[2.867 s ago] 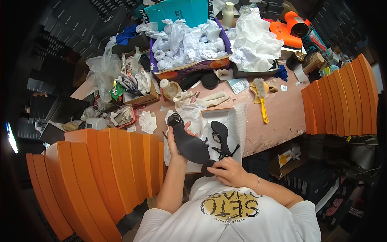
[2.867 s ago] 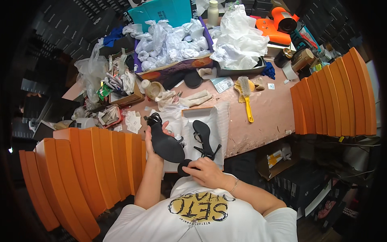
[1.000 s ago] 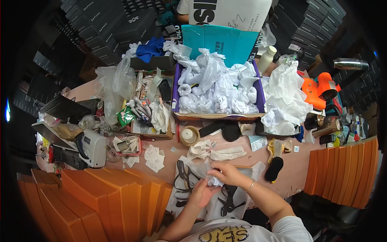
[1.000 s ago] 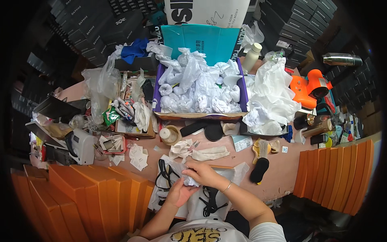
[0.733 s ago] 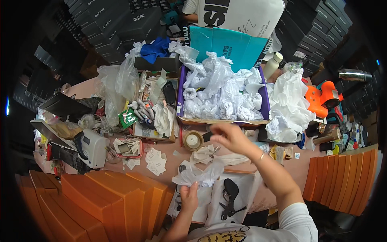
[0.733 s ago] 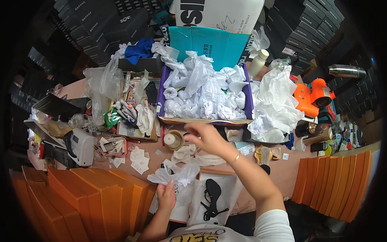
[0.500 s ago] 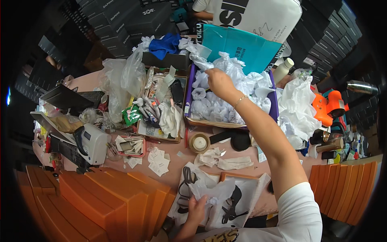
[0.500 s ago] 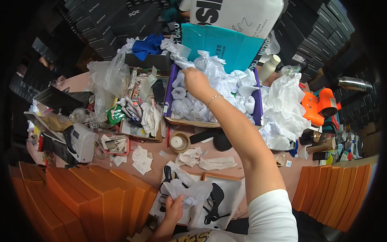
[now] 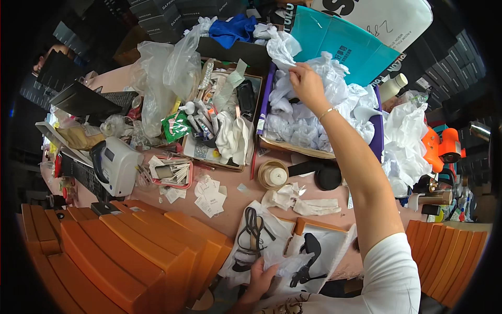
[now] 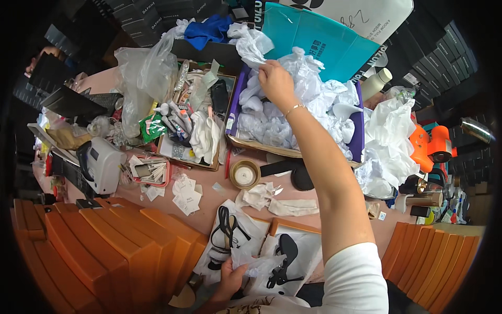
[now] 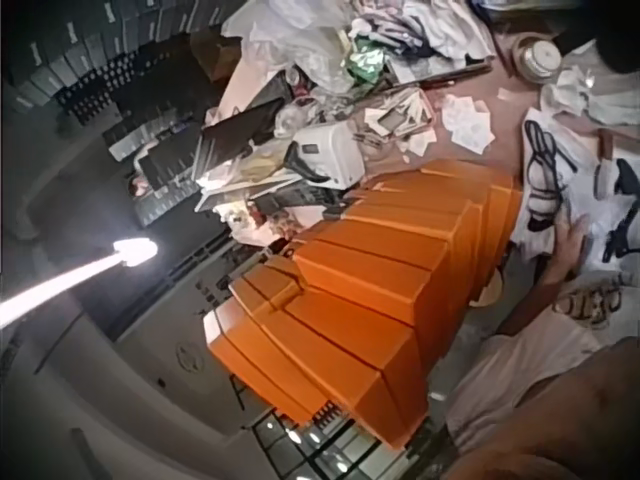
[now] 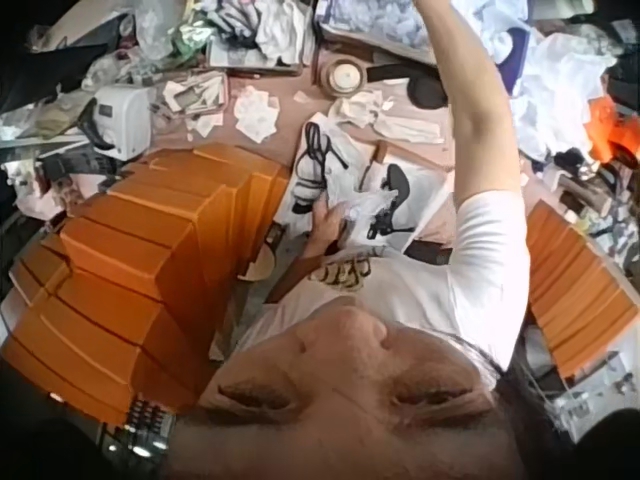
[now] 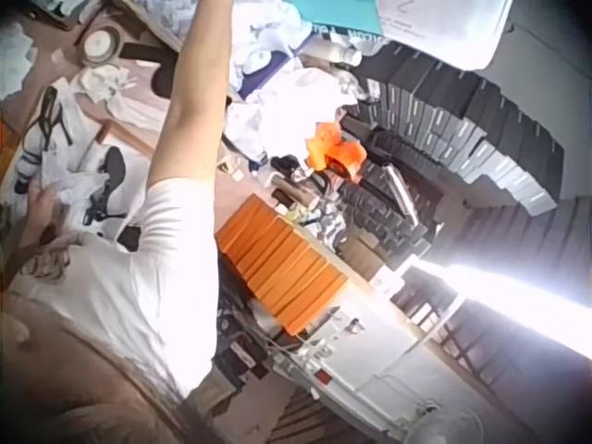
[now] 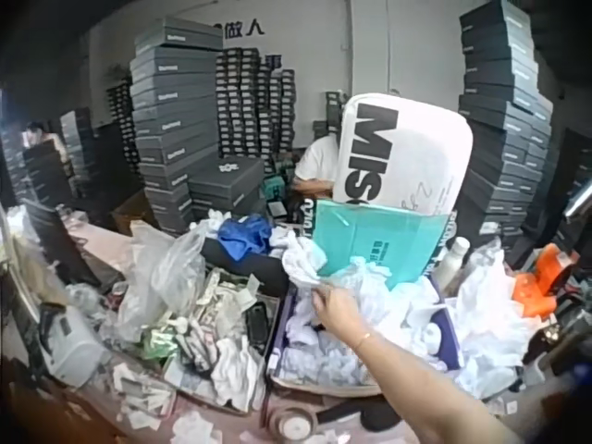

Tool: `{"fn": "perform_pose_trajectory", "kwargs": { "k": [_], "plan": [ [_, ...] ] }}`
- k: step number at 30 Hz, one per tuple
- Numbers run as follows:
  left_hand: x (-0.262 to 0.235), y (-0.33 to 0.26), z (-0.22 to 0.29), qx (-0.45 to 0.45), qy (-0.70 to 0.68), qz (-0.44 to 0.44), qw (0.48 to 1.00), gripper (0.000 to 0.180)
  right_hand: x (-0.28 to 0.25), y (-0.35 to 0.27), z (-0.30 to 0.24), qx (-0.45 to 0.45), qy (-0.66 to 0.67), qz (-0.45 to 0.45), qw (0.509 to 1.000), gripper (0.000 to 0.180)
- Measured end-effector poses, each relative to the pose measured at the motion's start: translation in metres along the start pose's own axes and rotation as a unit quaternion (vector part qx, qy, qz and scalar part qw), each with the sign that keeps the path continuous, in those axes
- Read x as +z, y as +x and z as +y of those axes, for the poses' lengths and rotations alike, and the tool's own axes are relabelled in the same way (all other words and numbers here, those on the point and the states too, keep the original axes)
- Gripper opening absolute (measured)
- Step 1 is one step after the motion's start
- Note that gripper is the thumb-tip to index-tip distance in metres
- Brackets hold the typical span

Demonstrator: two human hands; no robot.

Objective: Clean high-heeled shoes with a brush and pack them into protective bags and boxes with tissue paper.

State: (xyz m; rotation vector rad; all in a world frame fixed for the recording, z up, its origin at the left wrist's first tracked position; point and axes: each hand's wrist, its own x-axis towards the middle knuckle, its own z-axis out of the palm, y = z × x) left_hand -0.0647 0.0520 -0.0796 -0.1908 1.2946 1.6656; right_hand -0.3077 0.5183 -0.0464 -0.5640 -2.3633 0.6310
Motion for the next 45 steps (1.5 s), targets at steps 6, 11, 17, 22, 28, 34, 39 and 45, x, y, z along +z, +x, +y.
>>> {"fn": "perform_pose_trajectory", "kwargs": {
  "k": [6,11,17,22,28,34,39,45],
  "plan": [
    [0.024,0.007,0.046,0.099,0.174,-0.077,0.977,0.038,-0.110,-0.055,-0.096,0.069,0.306,0.084,0.946,0.034],
    [0.052,0.029,0.110,0.186,0.140,-0.246,0.941,0.074,-0.176,-0.183,-0.121,0.305,0.602,-0.106,0.730,0.038],
    [0.100,0.032,0.096,0.011,0.080,-0.292,0.953,0.047,-0.210,-0.329,-0.159,0.408,0.621,-0.265,0.615,0.021],
    [0.105,0.006,0.062,0.025,0.023,-0.128,0.991,0.020,-0.222,-0.413,-0.147,0.336,0.389,-0.118,0.850,0.013],
    [0.087,-0.010,0.051,0.086,0.010,-0.105,0.991,0.015,-0.259,-0.473,-0.183,0.381,0.522,-0.036,0.762,0.014],
    [0.082,-0.035,0.062,0.099,-0.021,-0.101,0.990,0.015,-0.291,-0.529,-0.206,0.319,0.321,-0.179,0.873,0.011],
    [0.078,-0.050,0.079,0.142,0.042,-0.133,0.980,0.015,-0.320,-0.499,-0.246,0.251,0.143,-0.021,0.957,0.021],
    [0.085,-0.065,0.057,0.103,0.035,-0.160,0.981,0.017,-0.225,-0.468,-0.238,0.035,0.041,0.003,0.999,0.031]
  ]
}}
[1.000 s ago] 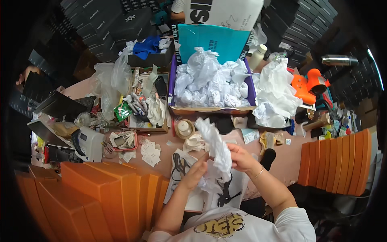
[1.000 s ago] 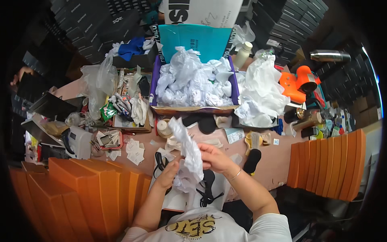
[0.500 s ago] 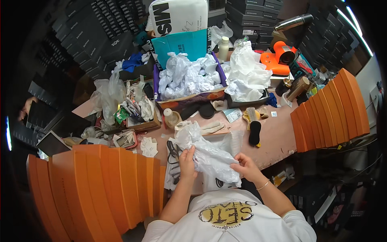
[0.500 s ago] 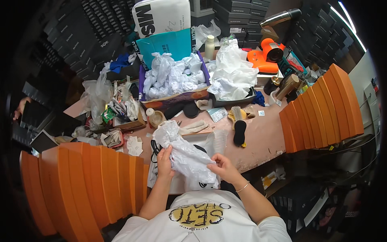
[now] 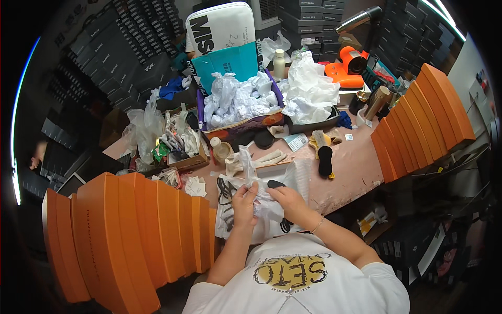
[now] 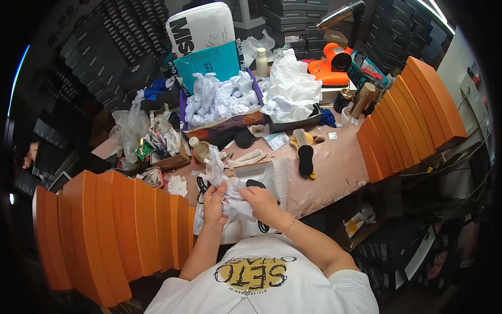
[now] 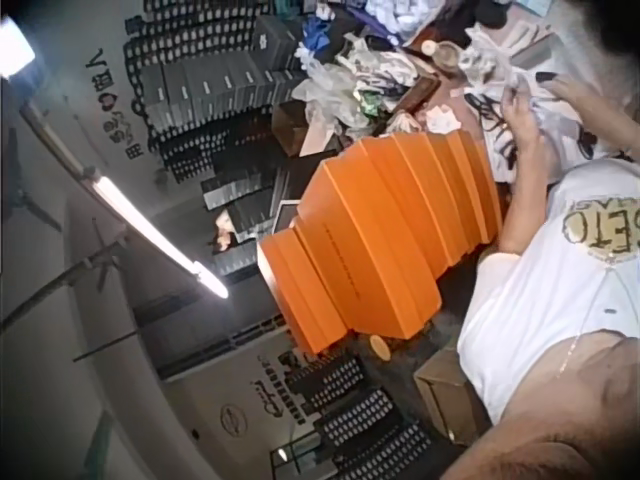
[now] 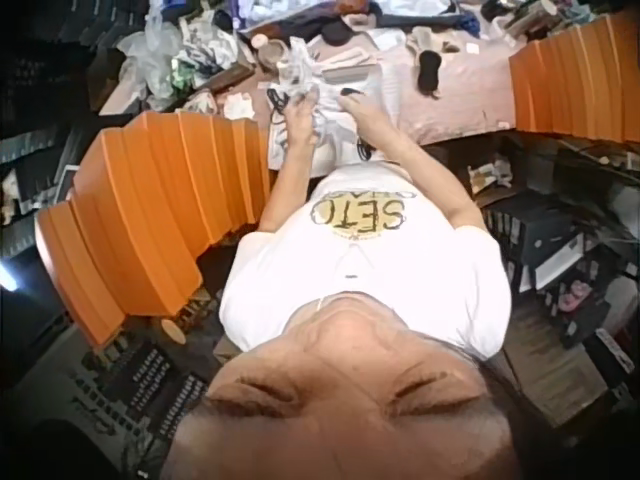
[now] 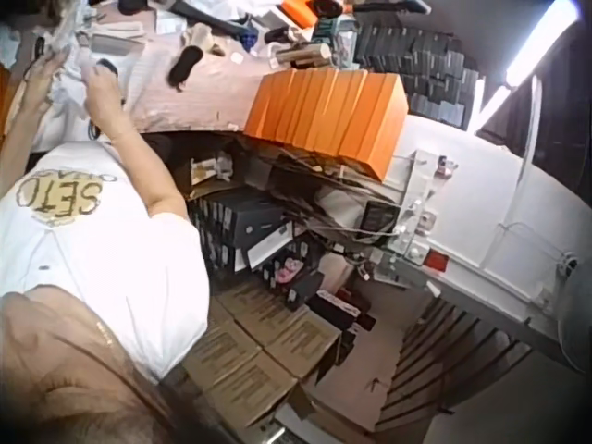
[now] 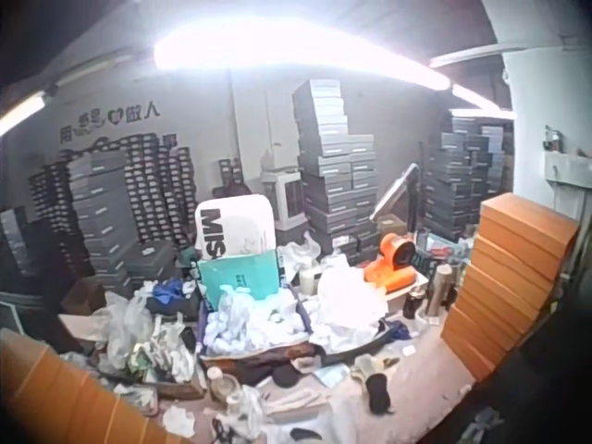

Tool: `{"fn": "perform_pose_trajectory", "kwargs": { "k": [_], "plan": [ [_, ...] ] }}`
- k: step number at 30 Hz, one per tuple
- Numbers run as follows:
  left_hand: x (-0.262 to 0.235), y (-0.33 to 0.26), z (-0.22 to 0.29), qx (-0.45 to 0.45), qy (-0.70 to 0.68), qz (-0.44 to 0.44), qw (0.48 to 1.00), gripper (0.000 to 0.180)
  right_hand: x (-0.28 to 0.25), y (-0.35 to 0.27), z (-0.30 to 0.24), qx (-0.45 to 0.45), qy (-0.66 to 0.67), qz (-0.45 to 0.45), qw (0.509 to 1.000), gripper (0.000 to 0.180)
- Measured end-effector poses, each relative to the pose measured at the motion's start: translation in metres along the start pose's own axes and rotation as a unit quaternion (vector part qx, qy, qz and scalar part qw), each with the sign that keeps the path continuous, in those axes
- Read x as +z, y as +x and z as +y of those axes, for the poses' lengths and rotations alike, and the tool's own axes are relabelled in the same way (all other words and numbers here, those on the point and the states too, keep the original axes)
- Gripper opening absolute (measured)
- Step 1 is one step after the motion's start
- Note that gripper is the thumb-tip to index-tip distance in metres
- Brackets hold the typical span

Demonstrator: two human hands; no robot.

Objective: Clean high-heeled shoes with a brush and pack them into protective bags and boxes with tissue paper.

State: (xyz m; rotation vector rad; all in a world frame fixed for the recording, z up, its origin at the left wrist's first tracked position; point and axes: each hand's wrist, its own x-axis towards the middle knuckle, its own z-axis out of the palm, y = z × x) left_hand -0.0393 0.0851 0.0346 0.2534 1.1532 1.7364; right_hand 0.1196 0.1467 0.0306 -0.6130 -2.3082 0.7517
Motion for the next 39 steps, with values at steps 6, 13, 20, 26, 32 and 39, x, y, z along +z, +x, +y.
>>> {"fn": "perform_pose_trajectory", "kwargs": {
  "k": [6,13,20,26,32,39],
  "plan": [
    [-0.035,-0.017,0.009,0.005,0.064,0.001,0.998,0.043,-0.003,0.000,-0.006,0.223,0.256,-0.044,0.940,0.014],
    [-0.025,-0.040,-0.036,0.051,0.343,-0.144,0.927,0.046,0.006,0.018,-0.022,0.282,0.423,0.092,0.856,0.014],
    [-0.056,-0.056,-0.047,-0.237,0.069,-0.146,0.958,0.026,0.004,0.029,0.044,0.276,0.456,0.225,0.816,0.012],
    [-0.107,-0.054,-0.048,-0.222,0.138,-0.103,0.960,0.027,0.004,0.031,0.071,0.284,0.418,0.281,0.816,0.012],
    [-0.109,-0.064,-0.007,-0.096,0.335,-0.121,0.929,0.025,-0.013,0.038,0.062,0.284,0.300,0.244,0.877,0.013],
    [0.005,-0.020,0.009,-0.119,-0.104,-0.143,0.977,0.030,-0.013,0.032,0.032,0.395,0.379,0.026,0.836,0.030]
  ]
}}
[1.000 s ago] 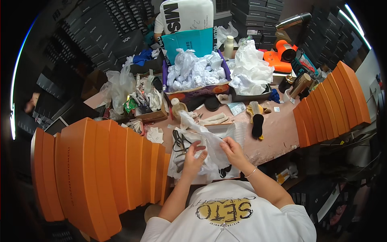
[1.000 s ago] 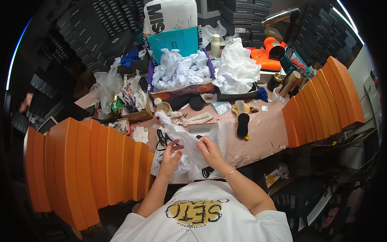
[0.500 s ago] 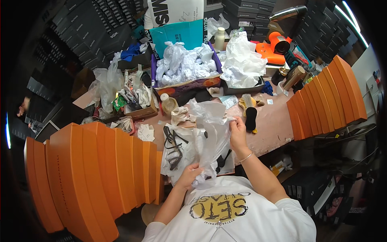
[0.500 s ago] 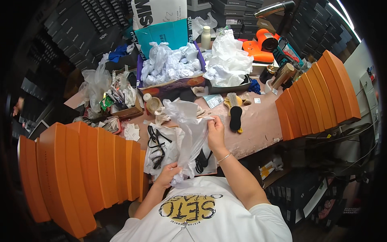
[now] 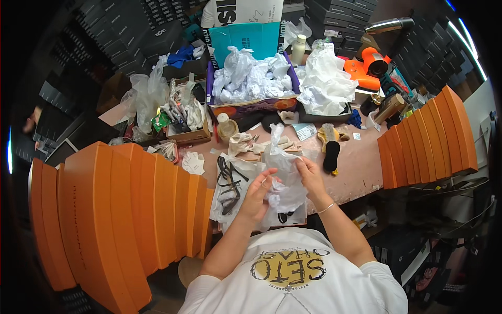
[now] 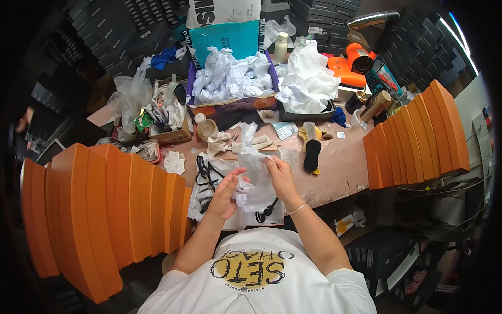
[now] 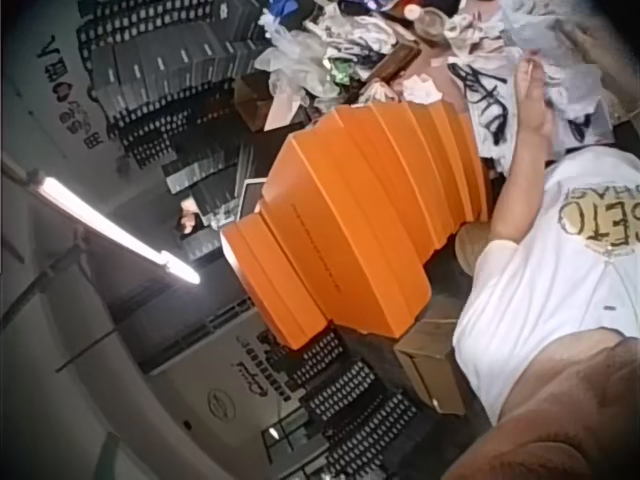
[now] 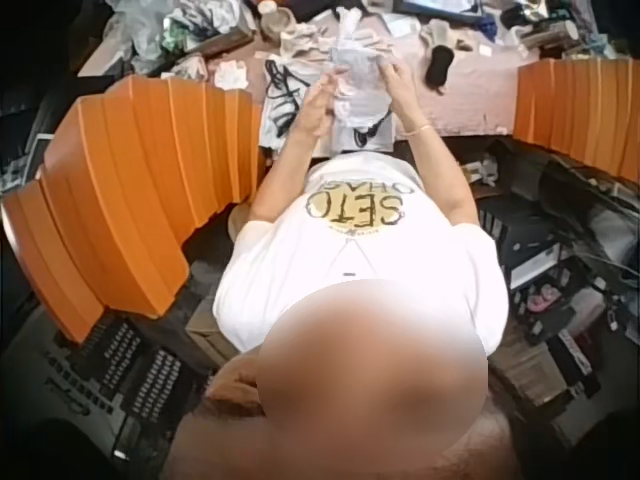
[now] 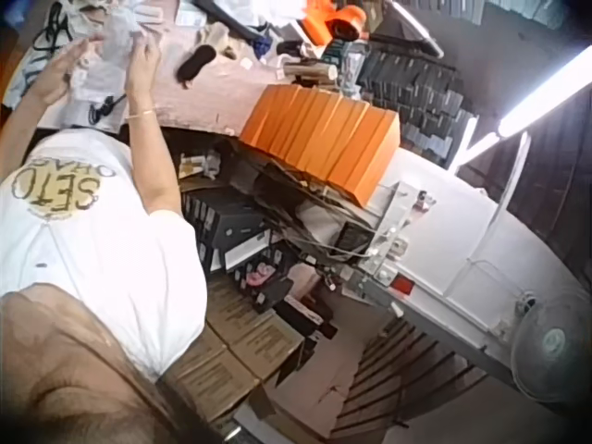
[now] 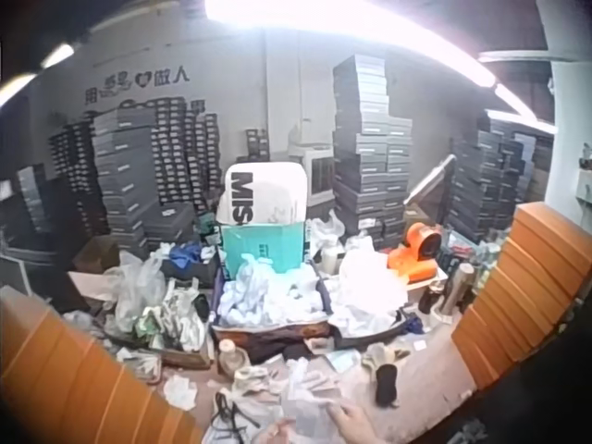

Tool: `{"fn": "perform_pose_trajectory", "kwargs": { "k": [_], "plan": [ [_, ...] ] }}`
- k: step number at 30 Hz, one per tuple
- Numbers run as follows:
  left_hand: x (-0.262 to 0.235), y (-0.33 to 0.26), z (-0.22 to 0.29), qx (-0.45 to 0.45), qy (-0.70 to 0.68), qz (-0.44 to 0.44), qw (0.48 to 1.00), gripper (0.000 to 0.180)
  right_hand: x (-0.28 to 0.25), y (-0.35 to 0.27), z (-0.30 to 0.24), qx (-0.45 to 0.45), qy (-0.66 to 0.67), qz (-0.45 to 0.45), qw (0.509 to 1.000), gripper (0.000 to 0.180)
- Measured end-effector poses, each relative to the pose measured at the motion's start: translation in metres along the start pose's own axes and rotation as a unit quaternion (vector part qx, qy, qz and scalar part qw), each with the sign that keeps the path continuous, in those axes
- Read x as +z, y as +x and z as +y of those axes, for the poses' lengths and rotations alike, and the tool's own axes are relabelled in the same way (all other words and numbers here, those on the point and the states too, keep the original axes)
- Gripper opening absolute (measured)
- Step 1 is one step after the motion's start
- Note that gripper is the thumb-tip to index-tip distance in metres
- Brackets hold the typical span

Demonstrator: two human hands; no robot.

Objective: Clean high-heeled shoes with a brush and pack them into protective bags and boxes with tissue paper.

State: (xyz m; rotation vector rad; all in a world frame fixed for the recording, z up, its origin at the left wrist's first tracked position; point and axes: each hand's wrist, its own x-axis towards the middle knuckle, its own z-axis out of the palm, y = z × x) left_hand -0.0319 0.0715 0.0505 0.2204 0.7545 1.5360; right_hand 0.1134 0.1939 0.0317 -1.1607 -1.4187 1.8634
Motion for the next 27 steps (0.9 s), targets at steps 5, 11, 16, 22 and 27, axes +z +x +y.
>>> {"fn": "perform_pose_trajectory", "kwargs": {
  "k": [5,11,16,22,27],
  "plan": [
    [-0.010,0.025,-0.028,0.192,0.097,0.109,0.971,0.025,0.012,-0.041,-0.021,0.050,0.314,-0.112,0.942,0.040],
    [0.003,0.026,-0.036,0.269,0.184,0.160,0.932,0.045,0.025,-0.049,-0.003,-0.075,0.079,-0.045,0.993,0.036],
    [0.013,0.003,-0.046,0.233,0.253,0.085,0.935,0.070,0.027,-0.044,0.001,-0.159,0.029,0.035,0.986,0.024],
    [-0.015,-0.002,-0.044,0.167,0.273,0.101,0.942,0.031,0.018,-0.033,-0.006,-0.156,0.087,0.049,0.983,0.027],
    [-0.041,-0.021,-0.053,0.023,-0.104,0.159,0.982,0.017,0.012,-0.019,0.005,-0.121,0.229,0.105,0.960,0.023]
  ]
}}
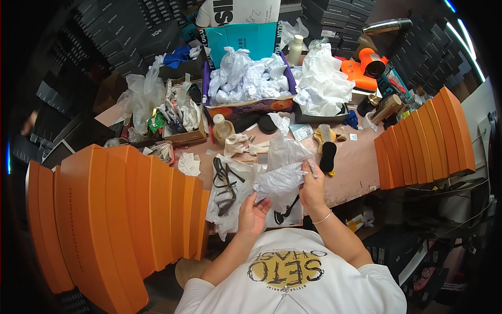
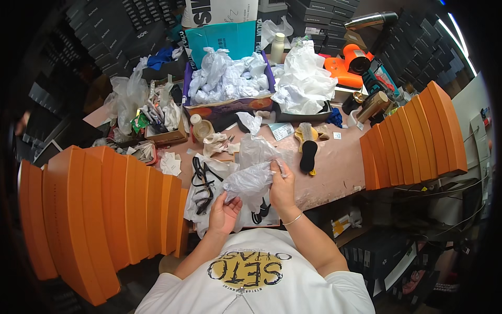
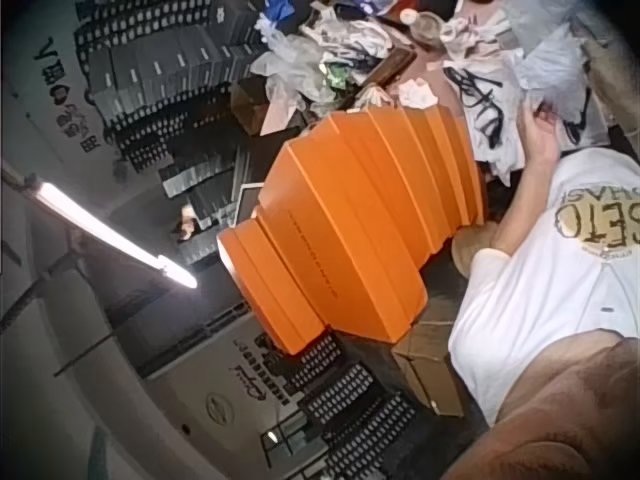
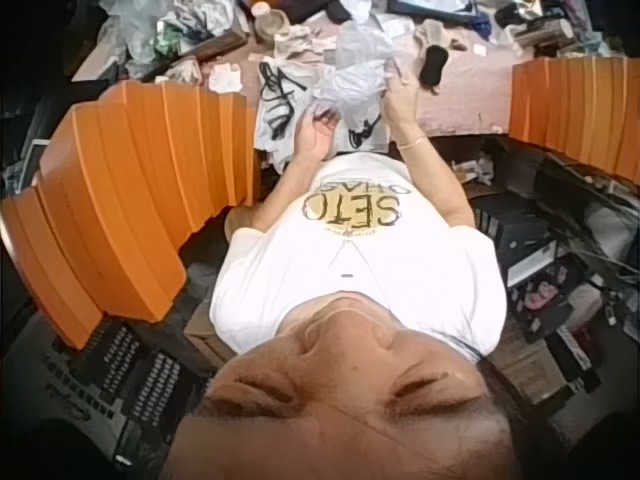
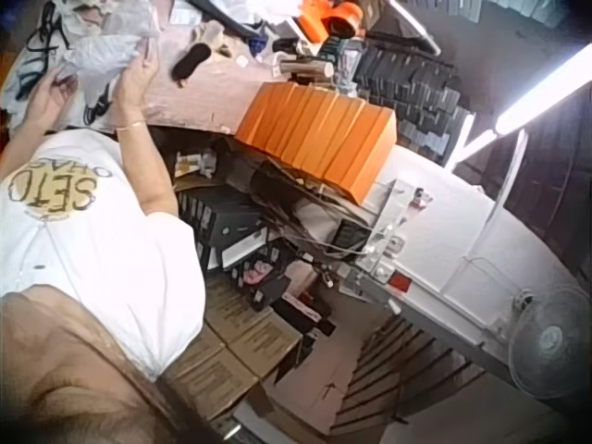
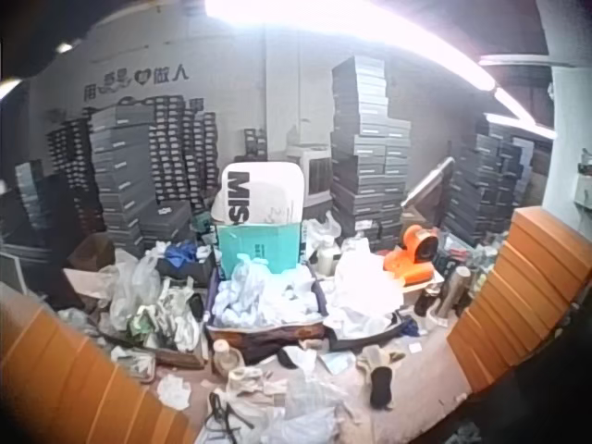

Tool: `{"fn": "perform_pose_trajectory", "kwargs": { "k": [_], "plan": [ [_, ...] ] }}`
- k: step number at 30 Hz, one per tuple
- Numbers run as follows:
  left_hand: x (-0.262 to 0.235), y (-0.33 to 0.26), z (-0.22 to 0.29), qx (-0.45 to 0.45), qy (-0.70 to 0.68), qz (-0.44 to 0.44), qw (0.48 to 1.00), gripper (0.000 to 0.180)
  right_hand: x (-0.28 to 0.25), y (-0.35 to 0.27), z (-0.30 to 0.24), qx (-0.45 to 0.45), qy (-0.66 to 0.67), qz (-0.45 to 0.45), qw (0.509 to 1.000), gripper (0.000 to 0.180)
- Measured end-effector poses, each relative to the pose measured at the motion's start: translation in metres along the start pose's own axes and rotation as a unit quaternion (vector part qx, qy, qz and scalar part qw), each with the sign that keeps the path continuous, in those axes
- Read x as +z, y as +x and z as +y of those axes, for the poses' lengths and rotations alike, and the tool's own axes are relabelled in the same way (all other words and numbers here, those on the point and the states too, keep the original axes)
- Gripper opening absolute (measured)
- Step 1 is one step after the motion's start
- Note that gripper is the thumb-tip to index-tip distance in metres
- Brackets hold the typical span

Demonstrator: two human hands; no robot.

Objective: Clean high-heeled shoes with a brush and pack them into protective bags and boxes with tissue paper.

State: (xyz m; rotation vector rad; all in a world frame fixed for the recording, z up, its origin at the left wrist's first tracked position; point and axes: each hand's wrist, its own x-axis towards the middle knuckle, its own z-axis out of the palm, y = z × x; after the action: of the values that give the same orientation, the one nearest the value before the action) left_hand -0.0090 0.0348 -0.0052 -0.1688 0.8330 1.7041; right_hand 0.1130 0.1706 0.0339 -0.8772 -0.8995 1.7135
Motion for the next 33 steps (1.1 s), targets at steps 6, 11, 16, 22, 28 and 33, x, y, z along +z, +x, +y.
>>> {"fn": "perform_pose_trajectory", "kwargs": {
  "k": [6,11,16,22,28,33],
  "plan": [
    [-0.059,-0.002,-0.008,-0.027,0.244,0.077,0.966,0.040,0.000,0.011,-0.022,-0.016,-0.006,0.003,1.000,0.018],
    [-0.021,0.036,0.022,0.033,0.181,-0.157,0.970,0.066,0.007,-0.008,-0.029,0.140,0.035,-0.115,0.983,0.018],
    [0.012,0.040,0.019,-0.050,0.129,-0.212,0.967,0.054,-0.013,0.011,-0.022,-0.116,-0.377,-0.166,0.904,0.015],
    [0.029,0.017,0.007,0.165,0.543,-0.141,0.811,0.035,-0.003,0.009,-0.031,-0.210,-0.481,-0.112,0.844,0.013],
    [0.040,0.018,0.022,0.132,0.189,-0.004,0.973,0.027,-0.025,0.012,-0.046,0.030,-0.142,-0.165,0.976,0.052],
    [0.036,0.031,0.003,0.354,0.312,-0.030,0.881,0.034,-0.010,-0.033,0.009,-0.044,-0.294,-0.178,0.938,0.090]
  ]
}}
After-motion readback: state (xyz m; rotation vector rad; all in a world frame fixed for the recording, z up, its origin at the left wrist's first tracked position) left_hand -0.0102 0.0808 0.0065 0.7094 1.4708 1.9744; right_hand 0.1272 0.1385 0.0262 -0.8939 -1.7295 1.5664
